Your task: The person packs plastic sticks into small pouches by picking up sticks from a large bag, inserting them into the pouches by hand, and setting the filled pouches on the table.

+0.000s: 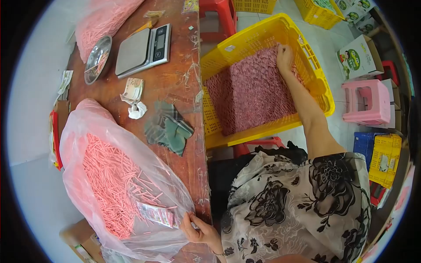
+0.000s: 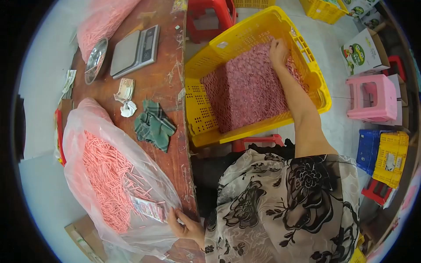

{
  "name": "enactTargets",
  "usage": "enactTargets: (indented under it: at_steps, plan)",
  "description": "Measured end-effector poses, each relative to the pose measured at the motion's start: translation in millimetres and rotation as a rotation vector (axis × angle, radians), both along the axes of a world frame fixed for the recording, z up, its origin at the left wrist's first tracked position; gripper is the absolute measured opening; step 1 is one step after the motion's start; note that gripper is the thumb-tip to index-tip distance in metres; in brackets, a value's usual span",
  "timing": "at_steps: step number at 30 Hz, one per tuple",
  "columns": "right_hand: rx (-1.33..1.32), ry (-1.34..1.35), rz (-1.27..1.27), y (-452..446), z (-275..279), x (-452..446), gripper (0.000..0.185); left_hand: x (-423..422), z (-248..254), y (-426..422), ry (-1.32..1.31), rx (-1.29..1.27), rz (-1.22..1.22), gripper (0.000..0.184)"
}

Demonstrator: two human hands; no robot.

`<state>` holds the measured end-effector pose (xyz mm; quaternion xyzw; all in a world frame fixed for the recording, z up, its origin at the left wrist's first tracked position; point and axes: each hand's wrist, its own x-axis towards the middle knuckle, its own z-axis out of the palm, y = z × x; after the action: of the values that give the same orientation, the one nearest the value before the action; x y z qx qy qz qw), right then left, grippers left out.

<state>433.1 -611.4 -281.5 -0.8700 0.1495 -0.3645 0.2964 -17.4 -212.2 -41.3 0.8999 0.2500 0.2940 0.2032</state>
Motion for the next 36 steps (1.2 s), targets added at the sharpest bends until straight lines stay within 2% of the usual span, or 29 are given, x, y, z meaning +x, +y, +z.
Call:
enactTargets:
  at_steps: [3,4,7,10,12,14,16,19,21,23,26,27,29,30,31,33,35,36]
  plan:
    - [-0.023,0.174,-0.075,-29.7,-29.2,10.8,0.026,-6.5,-1.1,1.3,0.117,-0.053,0.014,0.018]
    - [-0.097,0.343,-0.121,-33.0,-20.4,20.2,0.028,-1.1,5.3,1.7,0.116,-0.063,0.023,0.018]
    - [-0.098,0.613,-0.143,-45.7,-35.4,18.0,0.031,3.5,7.8,-1.2,0.125,-0.088,0.037,0.018]
    - [0.012,0.649,-0.147,-33.8,-26.4,-5.3,0.032,-0.4,3.4,5.4,0.088,-0.081,0.021,0.016]
    - [-0.200,0.503,-0.094,-84.6,-95.0,-4.8,0.028,-0.9,-3.7,9.8,0.010,-0.027,0.024,0.016]
    - [-0.267,0.776,-0.155,-121.4,-126.0,-10.2,0.027,-3.3,1.4,15.6,0.051,-0.087,-0.012,0.018]
    - [-0.329,0.841,-0.006,-128.1,-124.7,-16.0,0.031,-5.4,9.0,22.9,0.053,-0.112,-0.020,0.020]
    - [-0.429,0.814,0.176,-117.3,-117.0,9.6,0.040,-12.0,10.2,35.6,-0.080,-0.083,-0.085,0.025]
    - [-0.440,0.653,0.224,-77.0,-88.6,37.5,0.046,-5.1,14.9,36.0,-0.165,-0.008,-0.148,0.027]
    - [-0.394,0.472,0.163,32.9,27.7,19.7,0.048,0.4,25.3,42.9,-0.179,0.070,-0.121,0.029]
    - [0.017,-0.149,0.656,149.0,150.7,-4.7,0.033,-4.7,29.4,81.5,-0.207,0.155,0.013,0.030]
    - [0.198,-0.274,0.808,200.1,197.3,-33.4,0.027,-4.0,28.8,101.7,-0.213,0.172,0.061,0.031]
    - [0.166,-0.317,1.072,280.3,262.9,-81.4,0.017,-4.5,21.5,142.0,-0.226,0.218,0.145,0.033]
    - [-0.026,-0.434,1.268,317.2,284.1,-99.7,0.017,-4.0,16.6,154.6,-0.234,0.144,0.184,0.034]
    - [0.073,-0.096,1.415,356.5,305.8,-137.2,0.020,-2.1,11.7,165.5,-0.243,0.071,0.221,0.034]
    - [-0.197,-0.065,1.782,429.4,310.1,-171.9,0.018,-7.0,-3.7,178.3,-0.268,-0.045,0.256,0.035]
    - [-0.436,-0.125,1.929,502.9,294.3,-205.9,0.023,-4.6,-19.1,179.6,-0.300,-0.125,0.264,0.036]
    - [-0.540,-0.130,1.966,535.1,287.8,-222.4,0.028,-5.8,-15.5,178.3,-0.282,-0.085,0.250,0.036]
